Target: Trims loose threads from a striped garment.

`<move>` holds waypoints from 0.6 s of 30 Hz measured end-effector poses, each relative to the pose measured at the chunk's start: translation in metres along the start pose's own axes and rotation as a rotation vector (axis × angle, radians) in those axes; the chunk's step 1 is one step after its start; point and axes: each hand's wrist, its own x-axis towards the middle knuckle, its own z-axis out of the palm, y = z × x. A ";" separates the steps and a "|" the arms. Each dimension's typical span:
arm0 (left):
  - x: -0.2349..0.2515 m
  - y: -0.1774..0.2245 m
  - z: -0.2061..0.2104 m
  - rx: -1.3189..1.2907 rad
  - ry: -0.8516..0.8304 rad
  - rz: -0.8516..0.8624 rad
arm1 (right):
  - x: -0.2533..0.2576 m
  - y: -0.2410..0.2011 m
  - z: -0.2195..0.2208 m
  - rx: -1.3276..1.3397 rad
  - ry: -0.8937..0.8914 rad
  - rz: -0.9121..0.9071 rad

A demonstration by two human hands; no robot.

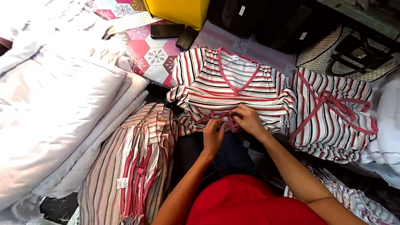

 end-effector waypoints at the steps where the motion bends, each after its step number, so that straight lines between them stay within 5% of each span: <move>1: 0.003 -0.005 0.006 0.093 0.004 0.055 | 0.003 0.002 -0.002 0.035 -0.024 0.019; 6: 0.004 -0.026 0.016 0.133 -0.019 0.182 | 0.007 0.008 0.000 0.049 -0.039 0.051; 10: -0.010 -0.016 -0.010 0.030 -0.104 -0.018 | 0.005 0.013 0.004 0.042 0.000 -0.009; 13: -0.020 -0.001 -0.032 -0.004 -0.252 -0.180 | 0.005 0.013 0.005 0.029 0.012 -0.025; 18: -0.009 0.032 -0.053 0.032 -0.741 -0.226 | 0.006 0.009 0.004 0.032 0.008 -0.011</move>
